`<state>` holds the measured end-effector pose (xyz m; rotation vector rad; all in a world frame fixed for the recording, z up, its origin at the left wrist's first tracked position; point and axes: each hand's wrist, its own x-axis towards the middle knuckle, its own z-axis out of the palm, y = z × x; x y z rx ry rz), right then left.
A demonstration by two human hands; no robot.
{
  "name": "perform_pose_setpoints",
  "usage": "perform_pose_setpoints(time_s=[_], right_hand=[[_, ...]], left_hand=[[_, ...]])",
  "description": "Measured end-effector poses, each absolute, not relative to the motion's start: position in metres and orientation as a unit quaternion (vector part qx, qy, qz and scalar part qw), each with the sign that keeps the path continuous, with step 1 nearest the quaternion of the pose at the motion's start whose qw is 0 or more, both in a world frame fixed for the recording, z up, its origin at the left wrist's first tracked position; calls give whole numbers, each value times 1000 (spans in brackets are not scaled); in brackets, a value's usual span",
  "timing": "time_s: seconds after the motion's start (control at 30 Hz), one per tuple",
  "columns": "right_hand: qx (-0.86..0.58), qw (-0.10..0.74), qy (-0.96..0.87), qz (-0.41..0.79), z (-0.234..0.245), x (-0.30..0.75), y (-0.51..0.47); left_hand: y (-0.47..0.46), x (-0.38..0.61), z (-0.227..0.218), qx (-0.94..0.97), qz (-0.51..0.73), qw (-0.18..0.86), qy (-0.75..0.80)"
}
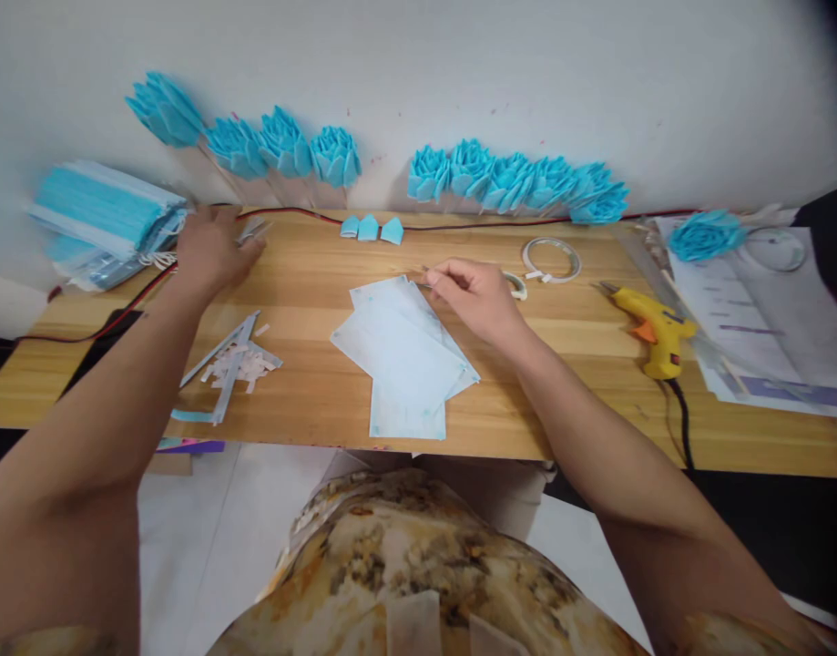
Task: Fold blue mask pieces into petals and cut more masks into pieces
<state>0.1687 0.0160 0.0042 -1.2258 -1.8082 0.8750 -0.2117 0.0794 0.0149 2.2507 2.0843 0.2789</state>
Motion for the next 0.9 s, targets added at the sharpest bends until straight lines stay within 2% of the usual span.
perform_pose_setpoints(time_s=[0.1, 0.17, 0.33, 0.53, 0.7, 0.9], right_hand=[[-484, 259, -798, 247, 5, 165, 9], [-479, 210, -825, 216, 6, 163, 7], [-481, 204, -822, 225, 9, 161, 9], [-458, 149, -849, 218, 20, 156, 11], [-446, 185, -841, 245, 29, 155, 15], [-368, 252, -813, 373, 63, 151, 13]], left_hand=[[54, -185, 32, 704, 146, -32, 694], [35, -161, 40, 734, 131, -15, 666], [-2, -112, 33, 793, 68, 97, 597], [-12, -96, 5, 791, 44, 116, 600], [-16, -94, 5, 811, 92, 133, 562], [-29, -86, 61, 848, 179, 113, 485]])
